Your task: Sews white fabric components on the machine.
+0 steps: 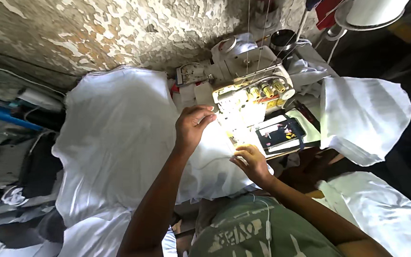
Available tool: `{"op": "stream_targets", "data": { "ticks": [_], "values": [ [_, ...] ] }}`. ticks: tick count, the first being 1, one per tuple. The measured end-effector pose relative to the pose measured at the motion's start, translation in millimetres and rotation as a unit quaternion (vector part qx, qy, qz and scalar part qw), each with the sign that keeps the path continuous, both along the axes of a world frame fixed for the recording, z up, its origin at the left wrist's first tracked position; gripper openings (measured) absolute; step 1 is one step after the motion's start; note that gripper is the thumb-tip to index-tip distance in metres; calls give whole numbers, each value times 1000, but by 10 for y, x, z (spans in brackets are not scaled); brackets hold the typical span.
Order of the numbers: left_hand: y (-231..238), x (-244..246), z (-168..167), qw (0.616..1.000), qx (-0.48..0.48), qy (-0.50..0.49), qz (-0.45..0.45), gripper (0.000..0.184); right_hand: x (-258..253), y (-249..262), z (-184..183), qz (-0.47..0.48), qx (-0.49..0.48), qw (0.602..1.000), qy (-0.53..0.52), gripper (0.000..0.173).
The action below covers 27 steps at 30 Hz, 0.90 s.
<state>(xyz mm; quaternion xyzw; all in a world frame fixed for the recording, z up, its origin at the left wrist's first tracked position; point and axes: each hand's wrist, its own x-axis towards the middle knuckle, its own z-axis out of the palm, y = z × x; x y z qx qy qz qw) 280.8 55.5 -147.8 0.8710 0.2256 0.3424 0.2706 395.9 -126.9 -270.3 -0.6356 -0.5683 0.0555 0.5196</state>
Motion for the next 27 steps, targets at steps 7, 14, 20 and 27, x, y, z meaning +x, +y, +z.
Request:
{"op": "stream_targets", "data": {
  "ticks": [7,14,20,27],
  "values": [
    [-14,-36,25,1000,13,12,3,14,137,-83,94,120,-116,946,277,13],
    [-6,-42,14,1000,11,-11,-15,13,100,-69,88,37,-122,948,293,11],
    [-25,-61,10,993,-59,-61,-80,11,178,-11,97,101,-174,886,418,9],
    [-163,-199,86,995,-33,-66,-68,11,171,-86,142,115,-165,896,396,13]
  ]
}}
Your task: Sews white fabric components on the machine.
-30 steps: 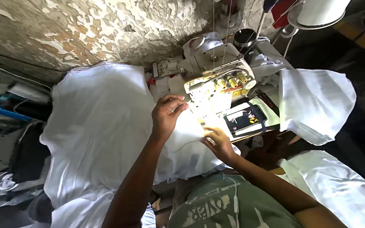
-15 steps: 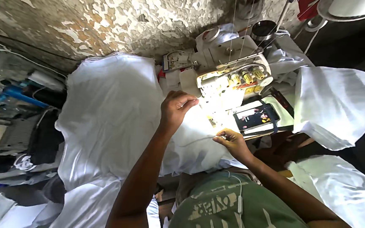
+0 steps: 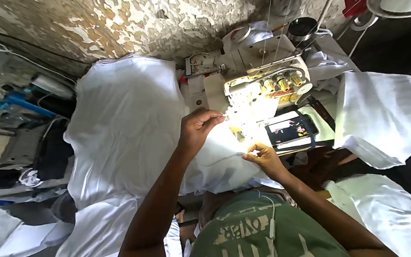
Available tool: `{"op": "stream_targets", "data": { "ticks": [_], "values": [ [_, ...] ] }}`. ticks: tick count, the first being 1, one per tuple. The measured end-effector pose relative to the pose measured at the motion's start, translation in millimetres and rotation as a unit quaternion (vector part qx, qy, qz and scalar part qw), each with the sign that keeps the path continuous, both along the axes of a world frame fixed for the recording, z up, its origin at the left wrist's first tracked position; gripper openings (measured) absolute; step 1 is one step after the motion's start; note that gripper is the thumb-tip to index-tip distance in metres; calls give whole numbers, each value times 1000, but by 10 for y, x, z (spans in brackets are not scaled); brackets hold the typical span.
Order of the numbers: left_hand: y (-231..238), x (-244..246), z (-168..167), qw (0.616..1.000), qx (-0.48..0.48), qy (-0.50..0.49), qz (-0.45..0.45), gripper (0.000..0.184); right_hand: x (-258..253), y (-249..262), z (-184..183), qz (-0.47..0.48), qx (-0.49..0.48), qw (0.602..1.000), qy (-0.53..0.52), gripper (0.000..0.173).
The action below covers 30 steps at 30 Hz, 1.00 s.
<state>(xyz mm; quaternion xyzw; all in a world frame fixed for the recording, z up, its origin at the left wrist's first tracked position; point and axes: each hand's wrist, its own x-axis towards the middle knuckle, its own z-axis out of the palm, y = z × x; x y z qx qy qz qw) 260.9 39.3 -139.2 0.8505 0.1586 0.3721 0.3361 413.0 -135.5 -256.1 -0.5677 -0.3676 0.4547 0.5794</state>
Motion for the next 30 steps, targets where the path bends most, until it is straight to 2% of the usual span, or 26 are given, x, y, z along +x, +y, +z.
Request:
{"op": "stream_targets", "data": {
  "ticks": [10,14,19,25,30],
  "values": [
    [-105,-195,5,998,41,-4,55,14,-108,-49,-23,-27,36,997,-65,18],
    [-106,-252,-20,998,6,-33,43,9,-148,-59,-32,-44,62,995,-66,21],
    [-112,-291,-70,996,1,-31,87,11,-193,-57,-33,-58,76,994,-53,22],
    [-190,-293,-70,994,32,-22,106,13,-199,-70,-28,-60,40,995,-74,15],
    [-253,-282,-98,991,40,-17,123,14,-239,-82,7,-74,23,997,-12,7]
  ]
}}
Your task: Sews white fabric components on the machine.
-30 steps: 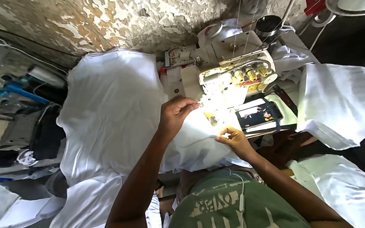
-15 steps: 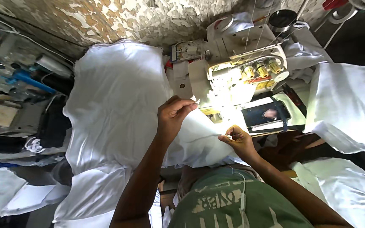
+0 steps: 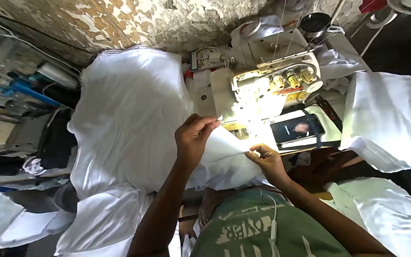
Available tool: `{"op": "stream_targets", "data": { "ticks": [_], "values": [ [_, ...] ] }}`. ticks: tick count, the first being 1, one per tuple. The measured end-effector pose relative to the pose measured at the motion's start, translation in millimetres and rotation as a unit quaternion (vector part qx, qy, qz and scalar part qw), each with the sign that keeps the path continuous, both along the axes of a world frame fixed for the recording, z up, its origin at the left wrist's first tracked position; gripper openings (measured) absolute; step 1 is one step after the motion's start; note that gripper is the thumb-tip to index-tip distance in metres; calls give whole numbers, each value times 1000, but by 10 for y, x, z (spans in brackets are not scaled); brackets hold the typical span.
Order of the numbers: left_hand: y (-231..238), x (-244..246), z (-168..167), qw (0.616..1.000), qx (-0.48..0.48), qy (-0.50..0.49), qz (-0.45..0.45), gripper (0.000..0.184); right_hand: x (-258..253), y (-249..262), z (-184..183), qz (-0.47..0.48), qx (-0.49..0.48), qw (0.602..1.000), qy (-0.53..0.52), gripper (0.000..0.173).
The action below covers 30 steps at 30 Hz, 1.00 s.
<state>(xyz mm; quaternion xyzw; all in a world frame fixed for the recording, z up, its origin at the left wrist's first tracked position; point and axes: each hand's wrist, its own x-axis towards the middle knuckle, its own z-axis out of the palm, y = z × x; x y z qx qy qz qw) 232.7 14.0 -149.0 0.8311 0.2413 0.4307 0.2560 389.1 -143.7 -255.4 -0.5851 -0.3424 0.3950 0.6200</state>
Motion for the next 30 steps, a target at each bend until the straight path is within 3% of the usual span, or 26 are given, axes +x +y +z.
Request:
{"op": "stream_targets", "data": {
  "ticks": [7,13,19,30],
  "values": [
    [-135,-54,28,1000,13,23,-9,14,-6,53,117,3,-60,991,123,2],
    [15,-58,-30,998,-56,33,10,13,26,42,107,44,-50,986,154,2],
    [16,80,247,998,14,55,-16,15,95,62,266,59,-73,976,195,1],
    [86,86,73,1000,-20,23,7,13,27,140,136,30,-93,969,227,4]
  ]
}}
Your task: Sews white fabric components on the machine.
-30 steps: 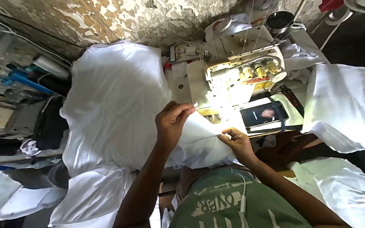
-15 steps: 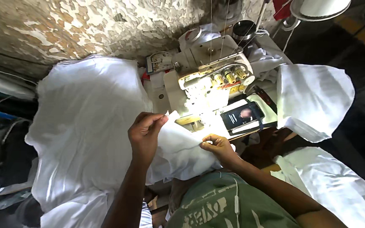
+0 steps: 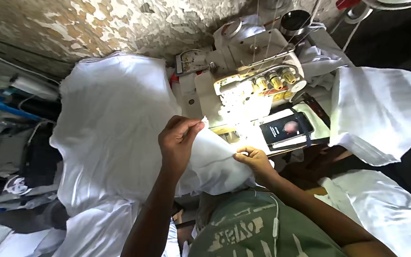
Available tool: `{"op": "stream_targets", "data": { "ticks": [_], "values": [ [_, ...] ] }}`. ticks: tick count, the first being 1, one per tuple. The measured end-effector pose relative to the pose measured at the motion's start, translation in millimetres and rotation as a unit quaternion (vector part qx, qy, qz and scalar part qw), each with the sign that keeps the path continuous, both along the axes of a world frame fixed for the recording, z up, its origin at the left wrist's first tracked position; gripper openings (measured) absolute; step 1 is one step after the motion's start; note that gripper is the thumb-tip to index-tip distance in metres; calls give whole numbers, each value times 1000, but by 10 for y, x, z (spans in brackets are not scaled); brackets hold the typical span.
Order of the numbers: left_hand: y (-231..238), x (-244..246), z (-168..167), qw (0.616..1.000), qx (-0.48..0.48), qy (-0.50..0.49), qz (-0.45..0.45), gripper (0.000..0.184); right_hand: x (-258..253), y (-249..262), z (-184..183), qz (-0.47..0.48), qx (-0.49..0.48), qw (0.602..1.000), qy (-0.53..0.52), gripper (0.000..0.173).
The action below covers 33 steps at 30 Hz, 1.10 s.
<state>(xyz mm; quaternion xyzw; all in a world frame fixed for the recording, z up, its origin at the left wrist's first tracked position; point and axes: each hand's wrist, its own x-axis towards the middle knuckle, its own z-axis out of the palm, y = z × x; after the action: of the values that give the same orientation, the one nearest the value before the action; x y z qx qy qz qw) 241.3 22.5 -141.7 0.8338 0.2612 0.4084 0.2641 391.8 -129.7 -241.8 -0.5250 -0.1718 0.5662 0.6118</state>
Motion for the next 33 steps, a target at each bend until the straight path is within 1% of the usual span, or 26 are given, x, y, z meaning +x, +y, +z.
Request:
{"op": "stream_targets", "data": {
  "ticks": [7,13,15,17,20,23,25,27,28,29,31,33],
  "values": [
    [-23,-42,-77,1000,-2,-10,8,13,-44,16,-24,-29,-10,1000,5,5],
    [-6,-84,-194,999,-46,-5,3,13,-23,50,-27,-55,-39,995,78,5],
    [-28,-115,-191,999,-51,0,-1,13,-19,60,-27,-52,-39,994,87,6],
    [-83,-146,-118,999,-43,16,-14,12,-13,63,-16,-42,-33,995,78,6],
    [-141,-124,61,999,11,36,-21,14,25,-6,42,6,8,999,35,5],
    [-44,-15,140,990,120,66,-12,18,69,-124,57,27,97,994,-39,5],
    [120,159,16,985,152,76,-7,19,92,-180,-53,11,124,980,-158,3],
    [276,354,-220,986,139,89,-7,18,132,-224,-220,-2,107,944,-312,14],
    [330,451,-345,987,128,92,-13,17,156,-244,-282,-7,94,926,-364,18],
    [358,543,-457,989,113,92,-21,16,176,-267,-337,-11,86,916,-392,19],
    [357,708,-637,992,77,92,-40,13,217,-328,-420,-2,83,923,-376,19],
    [316,834,-784,992,66,95,-49,13,231,-391,-483,-8,98,946,-309,14]
  ]
}}
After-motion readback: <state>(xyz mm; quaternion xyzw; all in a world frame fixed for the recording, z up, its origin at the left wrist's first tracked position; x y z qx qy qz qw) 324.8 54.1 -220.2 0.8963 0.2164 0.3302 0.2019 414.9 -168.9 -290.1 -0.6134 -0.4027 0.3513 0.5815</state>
